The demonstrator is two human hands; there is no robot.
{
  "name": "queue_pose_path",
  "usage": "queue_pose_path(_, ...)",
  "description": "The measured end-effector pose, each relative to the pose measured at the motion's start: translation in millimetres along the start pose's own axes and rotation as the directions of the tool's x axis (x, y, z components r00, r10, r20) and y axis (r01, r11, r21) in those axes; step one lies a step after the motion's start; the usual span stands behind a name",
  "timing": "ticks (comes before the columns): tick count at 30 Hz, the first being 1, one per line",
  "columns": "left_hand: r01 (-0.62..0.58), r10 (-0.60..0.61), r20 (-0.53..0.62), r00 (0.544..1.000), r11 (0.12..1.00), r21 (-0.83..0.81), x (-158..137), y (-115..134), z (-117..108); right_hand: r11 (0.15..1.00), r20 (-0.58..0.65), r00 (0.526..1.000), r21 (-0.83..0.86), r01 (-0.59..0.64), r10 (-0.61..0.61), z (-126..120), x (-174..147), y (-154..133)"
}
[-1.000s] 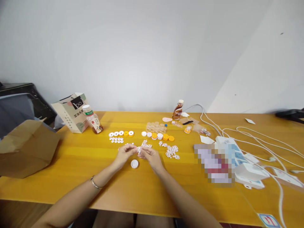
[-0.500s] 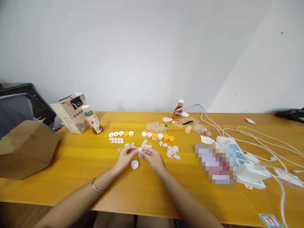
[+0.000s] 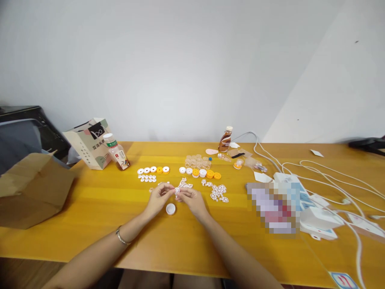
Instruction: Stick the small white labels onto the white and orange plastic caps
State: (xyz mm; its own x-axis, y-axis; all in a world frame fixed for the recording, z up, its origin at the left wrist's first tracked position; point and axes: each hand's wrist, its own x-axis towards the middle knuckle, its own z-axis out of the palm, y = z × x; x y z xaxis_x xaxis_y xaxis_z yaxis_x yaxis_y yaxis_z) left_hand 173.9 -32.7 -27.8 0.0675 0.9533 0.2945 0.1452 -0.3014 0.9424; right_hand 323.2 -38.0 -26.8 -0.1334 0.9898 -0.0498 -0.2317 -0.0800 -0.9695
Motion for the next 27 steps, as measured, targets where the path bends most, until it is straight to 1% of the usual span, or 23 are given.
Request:
queue_pose_path(4, -0.007, 0.007, 0.035, 0.999, 1.0, -0.009, 0.9, 1.2, -0.6, 1.0, 0.011, 1.0, -0.026, 0.012, -0.011, 0.1, -0.2, 0.1)
queue_pose_path(8, -0.013, 0.011, 0.067, 0.998, 1.0, 0.021, 2.2, -1.7, 0.6, 0.996, 0.019, 0.999, -0.079, 0.043, -0.042, 1.1, -1.9, 0.1)
queue_pose_path(14, 0.001, -0.004, 0.05, 0.999, 0.998, 0.058, 3.5, -4.7, 4.1, 0.976, -0.008, 0.995, -0.197, 0.096, -0.099, 3.2, -5.5, -2.9)
queue_pose_path(19, -0.025, 0.023, 0.032, 0.999, 0.999, 0.039, 2.2, 0.8, 3.7, 0.961, 0.007, 0.986, -0.224, 0.165, -0.168, 5.0, -6.4, -3.2)
queue_pose_path(21, -0.049, 0.048, 0.039, 0.998, 0.999, 0.012, 0.5, 4.0, 3.5, 0.937, 0.008, 0.973, -0.265, 0.227, -0.233, 4.7, -7.4, -1.9)
queue_pose_path(24, -0.068, 0.069, 0.042, 0.997, 0.997, -0.022, -1.1, 7.3, 3.6, 0.865, 0.024, 0.943, -0.392, 0.314, -0.332, 4.0, -9.5, 0.1)
queue_pose_path(26, -0.057, 0.058, 0.025, 0.998, 0.998, -0.028, -0.8, 7.6, 3.2, 0.825, 0.048, 0.931, -0.449, 0.345, -0.363, 4.1, -10.1, 0.7)
queue_pose_path(27, -0.049, 0.05, 0.018, 0.999, 0.998, -0.029, -0.2, 7.3, 2.7, 0.823, 0.062, 0.93, -0.449, 0.349, -0.361, 4.3, -9.8, 0.7)
